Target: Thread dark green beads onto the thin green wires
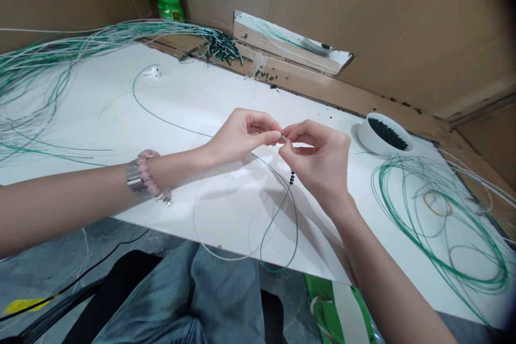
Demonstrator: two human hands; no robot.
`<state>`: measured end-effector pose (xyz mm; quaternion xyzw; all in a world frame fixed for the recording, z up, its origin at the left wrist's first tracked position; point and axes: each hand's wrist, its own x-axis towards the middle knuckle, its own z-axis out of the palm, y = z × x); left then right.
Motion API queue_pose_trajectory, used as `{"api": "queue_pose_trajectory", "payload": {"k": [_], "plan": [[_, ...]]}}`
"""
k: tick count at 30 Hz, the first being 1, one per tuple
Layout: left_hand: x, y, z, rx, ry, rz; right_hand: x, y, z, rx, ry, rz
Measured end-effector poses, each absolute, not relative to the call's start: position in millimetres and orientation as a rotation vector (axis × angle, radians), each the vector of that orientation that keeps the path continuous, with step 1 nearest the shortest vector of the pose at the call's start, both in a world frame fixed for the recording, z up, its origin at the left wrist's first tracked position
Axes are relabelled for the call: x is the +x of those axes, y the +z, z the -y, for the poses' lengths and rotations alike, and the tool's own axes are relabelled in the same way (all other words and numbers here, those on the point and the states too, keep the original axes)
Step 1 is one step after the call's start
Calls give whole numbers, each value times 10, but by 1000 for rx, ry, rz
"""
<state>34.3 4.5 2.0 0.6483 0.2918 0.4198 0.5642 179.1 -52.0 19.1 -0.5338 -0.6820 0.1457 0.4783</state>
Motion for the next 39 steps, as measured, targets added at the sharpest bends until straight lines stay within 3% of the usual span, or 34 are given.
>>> {"api": "queue_pose_trajectory", "payload": {"k": [10, 26, 39], "plan": [[300, -4, -55, 1784, 1013, -701, 1823, 197, 509, -1309, 145, 1813], [318, -16, -36, 1704, 1105, -690, 1802, 169, 516, -1200, 29, 1813], [336, -26, -51, 1560, 1120, -593, 1777, 212, 523, -1225, 472, 1528]]}}
